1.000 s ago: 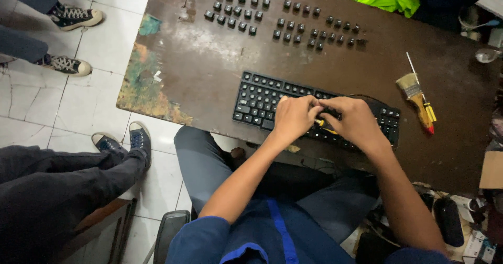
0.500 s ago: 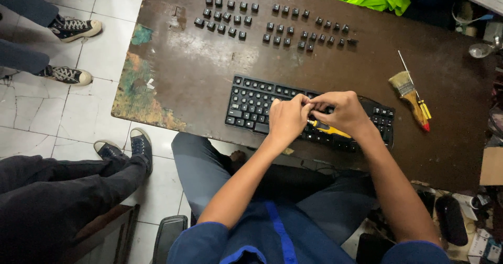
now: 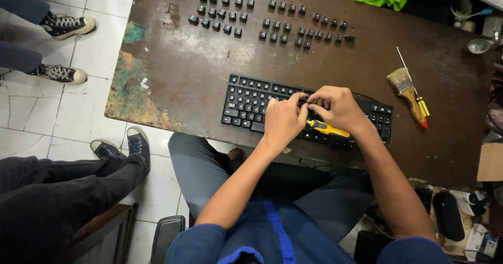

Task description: Using a screwdriver to pry keycaps off a computer keyboard and organizing them on a workbench.

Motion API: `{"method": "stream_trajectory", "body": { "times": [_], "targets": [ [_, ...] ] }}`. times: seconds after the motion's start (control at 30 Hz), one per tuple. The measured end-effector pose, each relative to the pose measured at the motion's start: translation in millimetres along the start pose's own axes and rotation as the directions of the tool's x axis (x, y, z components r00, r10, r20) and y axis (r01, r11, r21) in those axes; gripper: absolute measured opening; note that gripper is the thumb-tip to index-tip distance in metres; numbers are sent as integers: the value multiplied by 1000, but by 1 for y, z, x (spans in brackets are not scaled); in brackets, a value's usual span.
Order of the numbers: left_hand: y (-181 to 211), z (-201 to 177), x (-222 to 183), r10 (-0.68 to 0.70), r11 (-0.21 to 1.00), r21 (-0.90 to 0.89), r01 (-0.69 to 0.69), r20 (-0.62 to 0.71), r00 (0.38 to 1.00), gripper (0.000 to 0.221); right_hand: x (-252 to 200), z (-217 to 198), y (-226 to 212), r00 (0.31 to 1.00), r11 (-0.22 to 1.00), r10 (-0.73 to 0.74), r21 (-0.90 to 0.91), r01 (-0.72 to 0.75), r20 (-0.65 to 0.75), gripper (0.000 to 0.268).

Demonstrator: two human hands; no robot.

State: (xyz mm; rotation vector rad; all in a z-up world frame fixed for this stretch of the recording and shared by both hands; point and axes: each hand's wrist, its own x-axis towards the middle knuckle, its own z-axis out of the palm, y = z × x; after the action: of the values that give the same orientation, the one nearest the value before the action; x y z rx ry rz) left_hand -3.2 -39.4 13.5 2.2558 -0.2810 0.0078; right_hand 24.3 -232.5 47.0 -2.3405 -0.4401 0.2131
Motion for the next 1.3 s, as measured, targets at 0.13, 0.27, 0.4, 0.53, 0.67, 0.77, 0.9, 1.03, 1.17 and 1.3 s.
{"method": "stream_trajectory", "body": {
  "times": [0.13,0.27,0.4,0.53,0.67,0.77,0.9,1.03,1.17,1.3],
  "targets": [
    [-9,8,2,12,1000,-11,-12,31,999,24,-4,-7,-2,988,954,156,256,-156,19,21],
    [-4,3,1,2,1000,-31,-1,21,1000,24,-10,-9,-3,973,888,231,406,-216,13,20],
    [1,-1,5,-48,995,-92,51,25,999,24,-12,-15,-14,998,959,61,281,-48,-36,30],
    [0,2,3,-60,994,-91,63,31,998,24,-11,-14,-9,998,991,-46,125,51,-45,29],
    [4,2,2,-34,999,-15,34,-24,999,25,5,-17,16,988,997,-77,-22,75,-133,24],
    [2,6,-3,40,997,70,-35,-81,996,22,36,-18,55,977,999,-25,-35,17,-213,25],
    [0,9,-4,100,992,85,-90,-130,986,19,84,-3,102,963,994,106,-14,-113,-249,26],
    [2,3,-1,100,993,74,-92,-109,989,19,111,-7,93,947,988,139,-23,-152,-290,25],
    [1,3,-2,105,992,78,-97,-107,989,18,122,-13,106,946,980,176,-46,-195,-271,26],
    [3,0,-1,110,993,46,-105,-108,988,16,132,-21,99,958,974,195,-69,-214,-211,26]
  ]
}}
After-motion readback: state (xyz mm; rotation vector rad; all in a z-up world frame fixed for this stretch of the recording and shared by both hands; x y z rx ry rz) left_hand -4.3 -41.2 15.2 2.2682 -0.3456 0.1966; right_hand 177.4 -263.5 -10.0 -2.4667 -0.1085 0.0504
